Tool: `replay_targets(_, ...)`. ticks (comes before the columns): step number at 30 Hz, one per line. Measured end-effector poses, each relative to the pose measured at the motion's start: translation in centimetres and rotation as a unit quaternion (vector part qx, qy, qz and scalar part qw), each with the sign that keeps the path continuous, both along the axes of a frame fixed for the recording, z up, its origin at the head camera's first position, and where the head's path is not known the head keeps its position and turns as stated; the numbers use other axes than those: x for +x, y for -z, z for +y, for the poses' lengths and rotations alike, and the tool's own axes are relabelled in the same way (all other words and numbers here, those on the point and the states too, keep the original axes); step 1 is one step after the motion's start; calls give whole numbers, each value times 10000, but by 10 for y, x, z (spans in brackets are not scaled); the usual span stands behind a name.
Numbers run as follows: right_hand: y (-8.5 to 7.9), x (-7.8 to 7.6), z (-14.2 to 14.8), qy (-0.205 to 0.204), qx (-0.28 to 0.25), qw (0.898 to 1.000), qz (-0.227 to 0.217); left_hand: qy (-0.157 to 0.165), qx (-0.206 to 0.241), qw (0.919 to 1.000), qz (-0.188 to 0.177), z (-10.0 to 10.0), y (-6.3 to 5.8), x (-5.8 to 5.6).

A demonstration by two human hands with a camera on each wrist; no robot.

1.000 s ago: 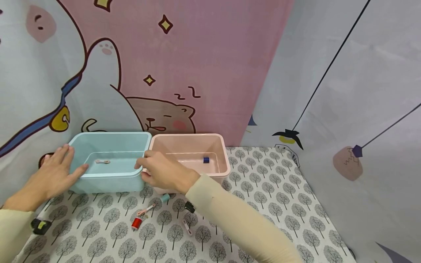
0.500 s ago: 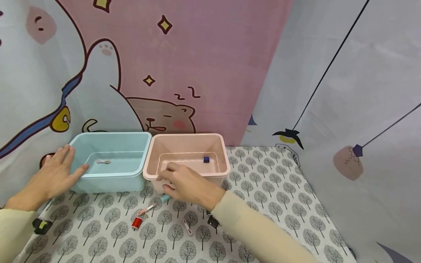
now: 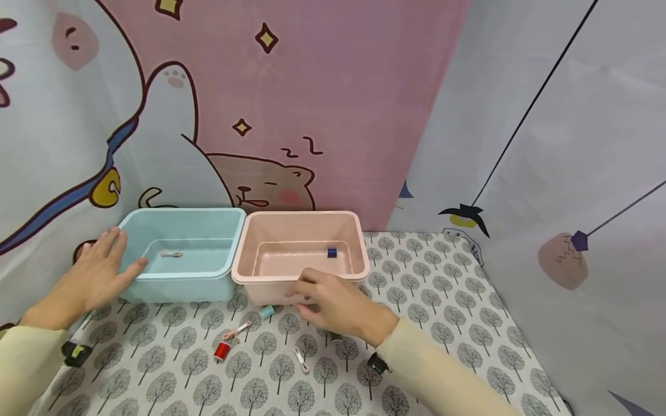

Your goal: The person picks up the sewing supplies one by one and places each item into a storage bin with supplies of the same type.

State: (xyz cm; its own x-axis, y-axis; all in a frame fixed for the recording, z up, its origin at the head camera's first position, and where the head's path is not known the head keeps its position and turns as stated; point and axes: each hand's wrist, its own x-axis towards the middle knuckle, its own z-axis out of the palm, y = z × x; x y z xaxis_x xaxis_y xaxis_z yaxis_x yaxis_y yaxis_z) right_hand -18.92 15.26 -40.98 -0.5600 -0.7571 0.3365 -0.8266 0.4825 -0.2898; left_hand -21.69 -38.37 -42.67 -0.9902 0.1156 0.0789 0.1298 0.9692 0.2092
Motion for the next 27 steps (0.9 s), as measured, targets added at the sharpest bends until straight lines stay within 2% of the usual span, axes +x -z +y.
replay_targets(6,12,1,20,-114,256,9996,-36,-6,-50,10000,12,1,0,0)
replay_targets(14,25,0,41,-165,792,9955,-490,-10,-49,10000,54,2,1,-1)
replay_targets(27,51,-2,67,64,1632,9766,-1397,-71,-85,9999,41,4,-1,0)
